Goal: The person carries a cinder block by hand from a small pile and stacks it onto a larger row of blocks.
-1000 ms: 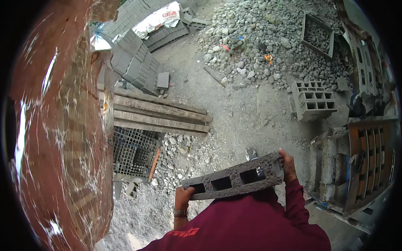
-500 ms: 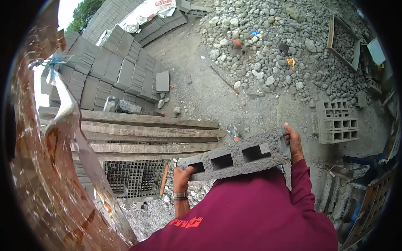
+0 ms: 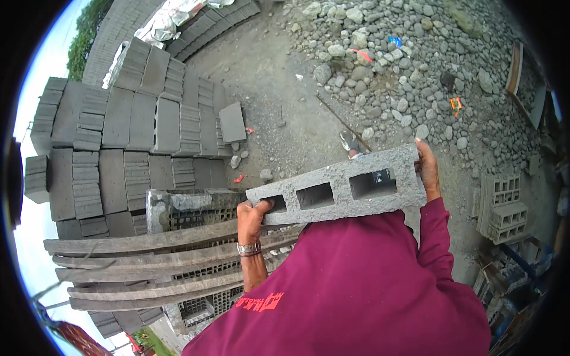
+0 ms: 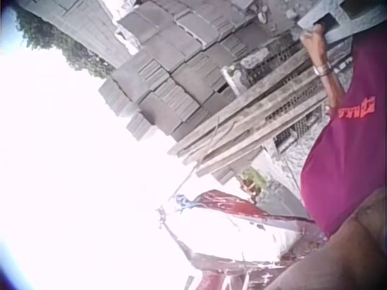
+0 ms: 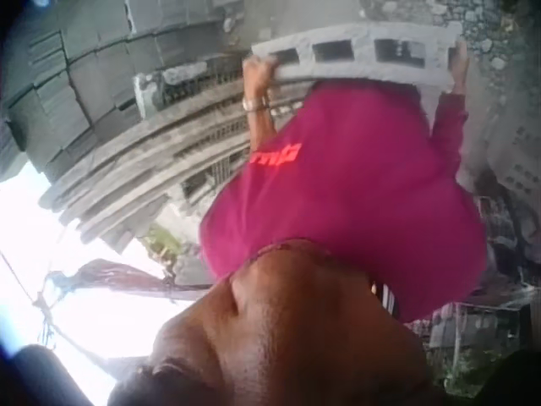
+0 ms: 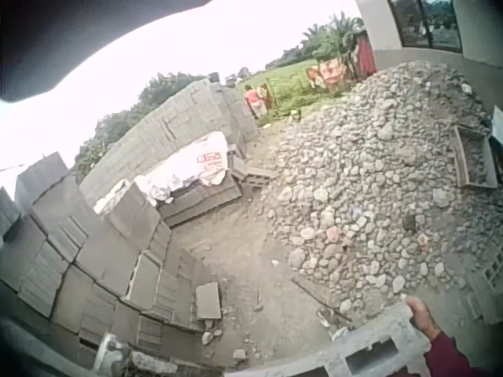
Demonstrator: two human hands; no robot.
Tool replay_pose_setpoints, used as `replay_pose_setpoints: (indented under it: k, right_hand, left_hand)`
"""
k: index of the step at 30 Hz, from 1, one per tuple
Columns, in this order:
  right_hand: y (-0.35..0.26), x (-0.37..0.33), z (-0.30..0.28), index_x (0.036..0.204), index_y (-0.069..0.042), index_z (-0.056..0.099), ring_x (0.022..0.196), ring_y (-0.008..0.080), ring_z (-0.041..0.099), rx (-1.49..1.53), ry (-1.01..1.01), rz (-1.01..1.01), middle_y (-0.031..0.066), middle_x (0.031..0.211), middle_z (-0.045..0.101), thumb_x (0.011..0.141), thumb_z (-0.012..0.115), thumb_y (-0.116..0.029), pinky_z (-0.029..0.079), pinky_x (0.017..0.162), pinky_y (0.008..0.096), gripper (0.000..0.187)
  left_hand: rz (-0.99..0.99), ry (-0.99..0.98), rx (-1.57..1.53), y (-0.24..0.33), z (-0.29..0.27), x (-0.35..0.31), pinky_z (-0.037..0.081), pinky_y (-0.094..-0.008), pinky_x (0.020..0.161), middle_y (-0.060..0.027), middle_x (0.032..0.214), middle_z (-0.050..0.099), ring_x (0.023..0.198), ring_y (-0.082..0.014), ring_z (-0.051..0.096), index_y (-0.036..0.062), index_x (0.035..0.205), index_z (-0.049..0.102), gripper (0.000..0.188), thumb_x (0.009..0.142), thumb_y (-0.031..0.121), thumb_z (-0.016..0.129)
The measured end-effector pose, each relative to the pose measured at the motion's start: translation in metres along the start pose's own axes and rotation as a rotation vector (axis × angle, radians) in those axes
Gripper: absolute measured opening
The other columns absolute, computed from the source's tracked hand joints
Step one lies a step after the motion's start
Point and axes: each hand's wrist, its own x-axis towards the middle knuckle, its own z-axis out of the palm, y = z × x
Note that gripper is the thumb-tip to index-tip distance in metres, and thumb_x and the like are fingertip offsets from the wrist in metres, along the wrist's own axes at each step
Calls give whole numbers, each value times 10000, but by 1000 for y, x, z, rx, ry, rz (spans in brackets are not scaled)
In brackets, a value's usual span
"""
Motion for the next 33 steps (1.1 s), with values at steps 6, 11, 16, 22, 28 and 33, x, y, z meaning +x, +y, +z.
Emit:
replay_pose_setpoints:
  k: [6, 11, 16, 22, 28, 33]
  right_hand:
    - [-44, 212, 160, 830, -82, 639, 569, 87, 558, 11, -121, 9, 5, 715, 630, 862, 525, -453, 409, 521, 214, 389]
    - [-55, 368, 308, 701, -134, 598, 523, 39, 425, -239, -95, 11, -53, 628, 537, 820, 568, -510, 272, 489, 204, 396]
    - [-82, 485, 480, 688, -130, 566, 508, 53, 382, -305, -139, 15, -55, 607, 476, 774, 603, -546, 274, 487, 206, 426]
    - [-87, 655, 674, 699, -133, 568, 517, 55, 390, -326, -191, 0, -51, 613, 486, 791, 586, -534, 275, 487, 211, 412]
    - [-133, 760, 857, 725, -146, 586, 512, 48, 422, -346, -198, -59, -57, 616, 522, 830, 539, -516, 285, 482, 210, 387]
    - [-183, 855, 1017, 850, -91, 601, 686, 108, 566, -202, -303, -3, -3, 766, 603, 898, 537, -373, 437, 642, 263, 293]
  left_hand:
    - [-28, 90, 3, 60, 0, 231, 283, -294, 430, 19, 541, 456, 501, -83, 373, 43, 522, 426, 345, 625, 200, 716]
    - [-122, 159, -17, 127, -43, 377, 277, -298, 435, 21, 566, 442, 515, -83, 363, 31, 552, 420, 355, 628, 201, 723]
    - [-177, 238, -13, 199, -96, 528, 294, -292, 440, 22, 557, 456, 508, -83, 373, 28, 526, 424, 341, 619, 184, 713]
    - [-224, 291, -10, 233, -149, 748, 297, -303, 427, 15, 540, 458, 489, -87, 377, 32, 517, 452, 313, 613, 171, 716]
    - [-239, 226, -135, 277, -210, 965, 282, -303, 429, 29, 535, 449, 483, -80, 381, 57, 518, 470, 288, 618, 163, 719]
    - [-206, 265, -182, 330, -261, 1124, 272, -288, 435, 40, 544, 452, 481, -73, 377, 73, 516, 480, 270, 622, 135, 720]
